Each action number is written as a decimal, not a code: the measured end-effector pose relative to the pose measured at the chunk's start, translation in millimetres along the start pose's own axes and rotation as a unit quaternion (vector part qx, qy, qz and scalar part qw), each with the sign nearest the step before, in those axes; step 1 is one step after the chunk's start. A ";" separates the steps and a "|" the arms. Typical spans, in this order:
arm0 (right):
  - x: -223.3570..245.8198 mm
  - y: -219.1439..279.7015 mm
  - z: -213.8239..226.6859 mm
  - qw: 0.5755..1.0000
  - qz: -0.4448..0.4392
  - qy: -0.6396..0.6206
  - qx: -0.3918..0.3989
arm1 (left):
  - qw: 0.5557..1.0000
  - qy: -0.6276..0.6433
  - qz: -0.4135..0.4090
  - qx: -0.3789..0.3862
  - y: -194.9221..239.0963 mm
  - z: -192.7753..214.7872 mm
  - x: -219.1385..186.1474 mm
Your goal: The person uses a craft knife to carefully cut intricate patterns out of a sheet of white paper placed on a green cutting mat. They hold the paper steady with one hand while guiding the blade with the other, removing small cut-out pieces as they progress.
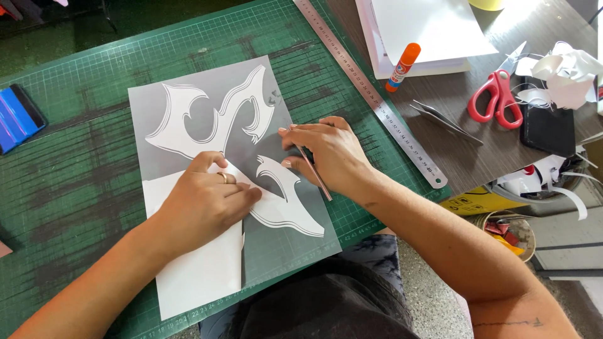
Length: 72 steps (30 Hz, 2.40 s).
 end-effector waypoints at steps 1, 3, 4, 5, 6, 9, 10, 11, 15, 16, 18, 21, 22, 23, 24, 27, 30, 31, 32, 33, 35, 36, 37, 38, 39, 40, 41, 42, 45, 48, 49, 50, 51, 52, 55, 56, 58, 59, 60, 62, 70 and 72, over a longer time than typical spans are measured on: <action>0.5 0.5 0.0 1.000 0.001 -0.001 0.000 | 1.000 0.010 -0.004 0.001 0.8 2.9 0.8; 1.2 0.6 1.2 1.000 0.001 -0.002 -0.001 | 1.000 0.020 -0.010 0.001 3.7 6.0 2.9; 1.8 0.6 1.8 1.000 0.003 -0.001 -0.002 | 1.000 0.020 -0.014 -0.001 6.4 6.2 3.4; 2.5 0.6 2.3 1.000 0.006 0.000 -0.002 | 1.000 0.020 -0.018 -0.003 9.3 6.4 4.0; 2.6 0.3 2.0 1.000 0.006 0.000 -0.002 | 1.000 0.020 -0.017 -0.003 10.9 8.9 4.2; 2.2 -0.5 1.8 1.000 0.006 -0.004 -0.002 | 1.000 0.026 -0.013 -0.002 11.8 20.2 6.0; 2.3 -0.1 1.6 1.000 0.009 -0.004 -0.005 | 0.999 0.033 -0.006 -0.008 10.1 27.4 7.2; 2.3 0.3 1.0 1.000 0.012 -0.004 -0.009 | 0.999 0.041 0.002 -0.014 8.5 34.4 8.5; 5.9 1.2 2.1 1.000 0.017 -0.003 -0.008 | 0.998 0.050 0.033 0.004 31.4 38.6 12.9; 7.9 1.2 3.1 0.999 0.025 0.008 -0.018 | 0.998 0.042 0.030 0.029 35.3 38.0 12.7; 9.5 1.0 3.8 0.999 0.035 0.019 -0.026 | 0.998 0.034 0.029 0.053 40.3 39.5 11.7; 8.4 0.4 3.7 0.999 0.033 0.019 -0.020 | 0.996 0.047 0.050 0.056 44.3 43.8 10.9; 8.8 0.3 3.9 0.999 0.034 0.019 -0.020 | 0.996 0.051 0.050 0.052 46.5 45.4 9.9; 9.2 0.2 4.2 0.999 0.034 0.020 -0.020 | 0.996 0.054 0.049 0.049 48.7 47.0 8.8; 8.5 0.2 3.3 0.999 0.035 0.020 -0.019 | 0.996 0.054 0.050 0.048 50.1 48.5 7.3; 8.0 0.0 3.1 0.999 0.033 0.021 -0.023 | 0.995 0.054 0.066 0.052 54.2 52.2 6.1; 10.1 0.3 4.6 0.999 0.034 0.021 -0.012 | 0.995 0.048 0.061 0.064 58.6 56.0 8.2; 10.8 0.7 5.3 0.999 0.036 0.017 -0.015 | 0.994 0.056 0.075 0.060 60.0 58.8 9.8; 11.4 1.1 5.9 0.999 0.038 0.014 -0.017 | 0.992 0.063 0.090 0.055 61.3 61.6 11.4; 11.1 1.1 5.0 0.999 0.039 0.013 -0.017 | 0.992 0.063 0.091 0.056 68.0 62.8 13.0; 9.1 1.1 3.9 0.999 0.030 0.022 -0.015 | 0.989 0.063 0.111 0.069 80.8 63.9 17.9; 9.8 0.7 4.5 0.999 0.030 0.022 -0.014 | 0.989 0.063 0.111 0.069 83.8 65.3 18.4; 10.5 0.5 5.1 0.999 0.030 0.021 -0.013 | 0.988 0.058 0.120 0.074 87.0 66.5 19.4; 11.2 0.1 5.9 0.999 0.031 0.020 -0.012 | 0.987 0.053 0.128 0.080 90.4 67.3 20.3; 10.1 0.3 5.6 0.999 0.032 0.021 -0.012 | 0.987 0.053 0.129 0.079 93.5 67.9 20.5; 8.9 0.1 4.6 0.999 0.026 0.027 -0.007 | 0.985 0.067 0.135 0.080 96.9 68.7 20.9; 7.7 -0.1 3.5 0.999 0.021 0.033 -0.001 | 0.983 0.081 0.141 0.081 100.4 69.5 21.4; 8.7 0.4 4.4 0.999 0.021 0.033 -0.001 | 0.983 0.081 0.141 0.081 102.3 73.0 18.8; 10.2 0.3 4.9 0.999 0.022 0.029 0.000 | 0.977 0.092 0.167 0.099 112.1 81.9 14.2; 8.8 0.4 3.6 0.999 0.023 0.038 -0.004 | 0.972 0.083 0.190 0.108 128.6 89.9 12.1; 9.2 0.6 4.0 0.999 0.031 0.040 -0.010 | 0.970 0.083 0.197 0.114 135.2 92.5 10.9; 9.5 1.0 4.4 0.998 0.039 0.041 -0.015 | 0.968 0.083 0.203 0.119 141.9 94.8 9.7; 9.3 0.7 4.3 0.998 0.041 0.041 -0.015 | 0.968 0.082 0.204 0.118 146.7 98.4 7.6; 9.0 0.5 4.0 0.998 0.039 0.042 -0.016 | 0.963 0.078 0.222 0.129 152.3 101.6 5.7; 9.6 0.9 4.6 0.998 0.033 0.046 -0.012 | 0.956 0.067 0.251 0.135 170.6 109.4 2.2; 10.0 0.9 4.7 0.998 0.027 0.049 -0.008 | 0.954 0.061 0.262 0.132 177.3 112.2 1.2; 13.0 -0.3 8.0 0.998 0.033 0.051 -0.003 | 0.945 0.063 0.297 0.122 176.8 120.8 -1.9; 14.8 -0.5 9.2 0.998 0.037 0.054 0.002 | 0.935 0.065 0.331 0.112 177.4 125.5 -2.8; 15.9 -0.3 9.9 0.998 0.039 0.054 0.002 | 0.935 0.064 0.332 0.111 186.7 127.4 -4.1; 17.3 -1.2 11.4 0.998 0.030 0.058 0.010 | 0.926 0.065 0.356 0.111 206.1 131.0 -4.9; 22.0 -0.6 14.3 0.996 0.051 0.078 0.008 | 0.900 0.108 0.403 0.127 276.5 140.2 -31.1; 21.3 -0.8 13.8 0.995 0.049 0.086 0.014 | 0.893 0.121 0.415 0.128 303.7 141.0 -35.4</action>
Point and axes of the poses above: each hand's wrist, its own y-axis away from the middle knuckle, its own z-axis out of the back of the hand, x = y × z, the point moved 3 cm from there along -y, towards the middle knuckle, and after that the axes turned 7 degrees about -z, right-handed, at the moved point
